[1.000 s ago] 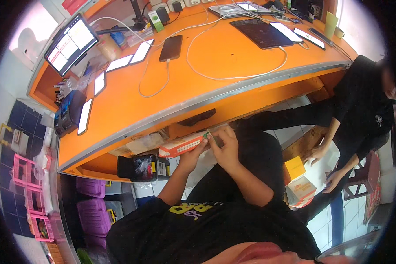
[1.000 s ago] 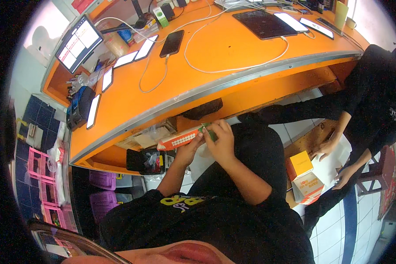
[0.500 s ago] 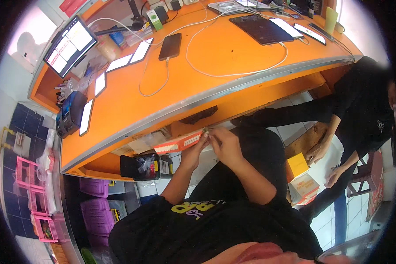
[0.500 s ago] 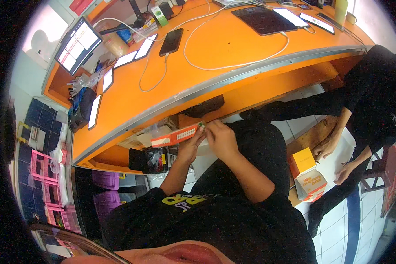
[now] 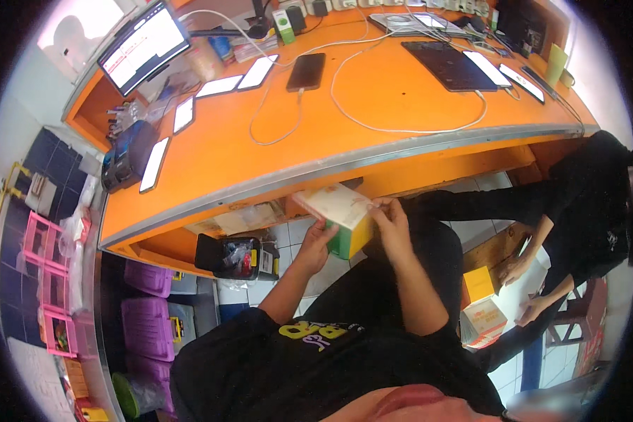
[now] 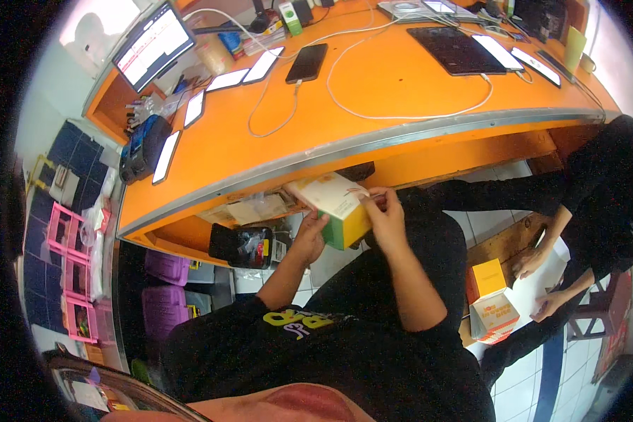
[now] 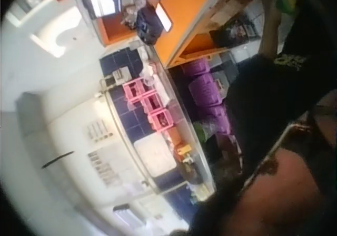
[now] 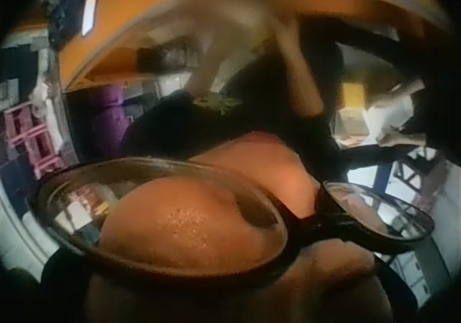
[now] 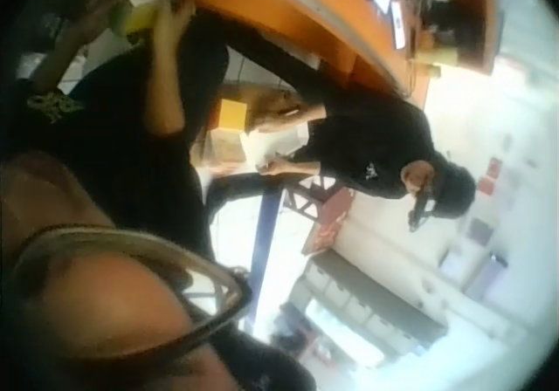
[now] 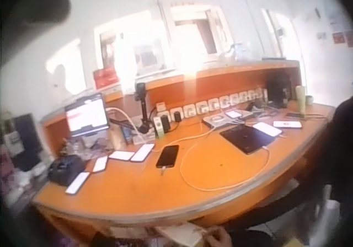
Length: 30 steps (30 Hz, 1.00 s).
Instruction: The person folds and assembles cardboard food boxes by hand while sitting on the floor.
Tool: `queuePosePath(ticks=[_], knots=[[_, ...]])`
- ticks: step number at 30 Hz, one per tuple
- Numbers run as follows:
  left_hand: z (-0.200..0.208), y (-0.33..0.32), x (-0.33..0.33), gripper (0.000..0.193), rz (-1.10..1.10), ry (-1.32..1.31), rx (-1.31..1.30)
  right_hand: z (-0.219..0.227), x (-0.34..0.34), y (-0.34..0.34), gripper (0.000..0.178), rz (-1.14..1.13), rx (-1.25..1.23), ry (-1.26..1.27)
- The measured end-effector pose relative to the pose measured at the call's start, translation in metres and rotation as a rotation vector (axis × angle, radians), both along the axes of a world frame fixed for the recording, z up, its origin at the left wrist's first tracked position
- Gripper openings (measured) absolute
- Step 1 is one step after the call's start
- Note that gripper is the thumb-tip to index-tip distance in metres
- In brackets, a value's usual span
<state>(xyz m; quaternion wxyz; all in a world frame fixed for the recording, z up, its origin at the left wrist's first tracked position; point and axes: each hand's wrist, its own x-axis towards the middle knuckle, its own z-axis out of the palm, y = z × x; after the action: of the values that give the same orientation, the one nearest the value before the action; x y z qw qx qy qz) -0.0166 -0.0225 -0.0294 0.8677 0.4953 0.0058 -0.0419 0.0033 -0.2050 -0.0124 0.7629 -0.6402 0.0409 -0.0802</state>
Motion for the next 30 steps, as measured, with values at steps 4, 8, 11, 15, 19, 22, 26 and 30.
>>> queuePosePath(ticks=[4, 8, 11, 15, 19, 22, 26, 30], knots=[[-0.007, 0.045, -0.004, 0.053, -0.510, 0.063, -0.068, 0.034, -0.009, -0.020, 0.030, 0.402, 0.135, 0.351], [-0.007, 0.060, 0.004, 0.064, -0.804, 0.006, 0.061, 0.032, -0.017, -0.010, 0.036, 0.612, 0.415, 0.242], [0.018, 0.047, 0.005, 0.066, -0.636, 0.243, 0.026, 0.031, -0.016, -0.009, 0.035, 0.507, 0.373, 0.187], [0.022, 0.028, 0.000, 0.056, -0.443, 0.180, 0.290, 0.013, -0.018, 0.002, 0.034, 0.479, 0.284, 0.263], [0.008, 0.034, 0.002, 0.048, -0.410, 0.186, 0.028, 0.017, -0.024, 0.006, 0.034, 0.484, 0.564, 0.421], [0.001, 0.027, 0.004, 0.042, -0.441, 0.310, -0.111, 0.001, -0.033, 0.008, 0.039, 0.404, 0.755, 0.512], [-0.024, 0.028, 0.004, 0.046, -0.484, 0.455, -0.128, -0.008, -0.062, 0.007, 0.050, 0.285, 0.745, 0.585], [-0.049, 0.028, -0.003, 0.042, -0.703, 0.639, -0.107, 0.015, -0.106, 0.013, 0.076, -0.086, -0.679, -0.132]])
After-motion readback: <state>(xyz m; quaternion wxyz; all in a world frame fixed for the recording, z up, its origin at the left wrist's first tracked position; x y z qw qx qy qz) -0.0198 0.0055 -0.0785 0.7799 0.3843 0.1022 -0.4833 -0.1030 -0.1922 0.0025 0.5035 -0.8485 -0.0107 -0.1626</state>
